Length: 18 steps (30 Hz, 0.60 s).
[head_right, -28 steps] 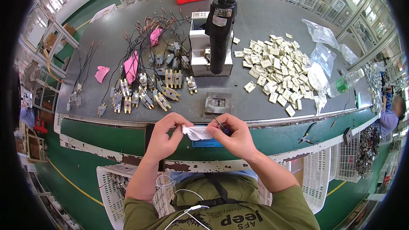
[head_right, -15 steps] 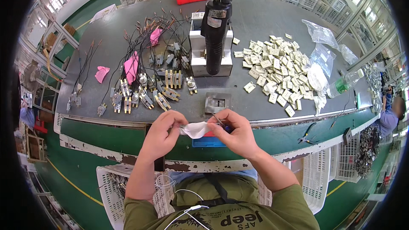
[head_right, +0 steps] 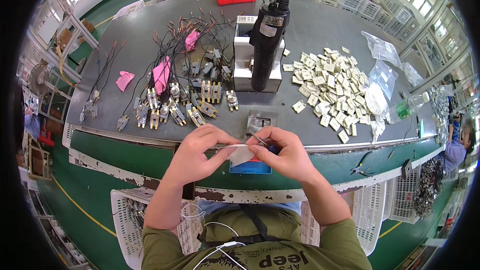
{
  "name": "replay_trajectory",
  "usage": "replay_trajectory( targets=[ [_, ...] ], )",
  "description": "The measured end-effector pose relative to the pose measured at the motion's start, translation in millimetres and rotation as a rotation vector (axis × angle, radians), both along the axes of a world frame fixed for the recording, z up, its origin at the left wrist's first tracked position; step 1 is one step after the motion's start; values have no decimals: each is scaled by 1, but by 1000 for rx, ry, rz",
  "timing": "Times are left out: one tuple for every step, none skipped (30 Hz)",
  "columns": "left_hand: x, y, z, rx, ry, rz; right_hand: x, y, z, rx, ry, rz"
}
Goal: Assembling electrical plugs or connectors by wrapping insulation material and organizing components.
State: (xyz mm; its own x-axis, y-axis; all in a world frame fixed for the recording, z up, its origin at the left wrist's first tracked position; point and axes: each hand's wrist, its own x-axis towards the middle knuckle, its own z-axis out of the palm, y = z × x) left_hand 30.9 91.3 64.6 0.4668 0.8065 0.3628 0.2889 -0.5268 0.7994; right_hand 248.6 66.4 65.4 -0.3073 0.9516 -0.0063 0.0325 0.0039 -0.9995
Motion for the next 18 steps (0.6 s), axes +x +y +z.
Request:
replay_trajectory(
  targets=[
    [-2, 1, 3, 13, 16, -9, -1, 1, 0, 18, 13, -11],
    [-4, 2, 4, 27, 32, -18, -1, 2, 1, 18, 13, -12],
    [-5, 4, 5, 27, 32, -19, -1, 2, 2, 55, -8, -20],
    [-7, 5, 5, 56, 55, 2, -2, 2, 3, 91, -27, -24],
    [-8, 6, 5, 84, 78, 22, -3, 3, 6, 90, -25, -22],
    [-10, 7, 6, 83, 80, 24, -4, 4, 9, 71, -27, -9],
    [-12, 8, 8, 149, 109, 47, -4, 5, 12, 54, -30, 2],
    [-13, 9, 9, 216, 137, 71, -5, 5, 13, 54, -29, 2],
    [-13, 9, 9, 216, 138, 72, -6, 6, 13, 62, -39, -5],
    [-12, 10, 9, 188, 83, 67, -6, 7, 14, 72, -49, -12],
    [-12, 10, 8, 160, 28, 63, -5, 8, 13, 72, -48, -11],
    [-15, 11, 9, 160, 28, 64, -4, 10, 11, 130, -50, 3],
    [-19, 13, 10, 99, 14, 49, -3, 11, 10, 186, -53, 16],
    [-21, 13, 11, 39, -1, 34, -3, 10, 10, 184, -53, 16],
    [-21, 14, 7, 37, -1, 34, -3, 10, 10, 147, -18, 0],
    [-22, 15, 2, -105, -131, -3, -4, 10, 11, 112, 20, -12],
    [-23, 15, 0, -247, -260, -40, -6, 9, 13, 112, 23, -9],
    [-22, 13, 3, -246, -257, -37, -9, 8, 17, 55, 58, -28]
  ],
)
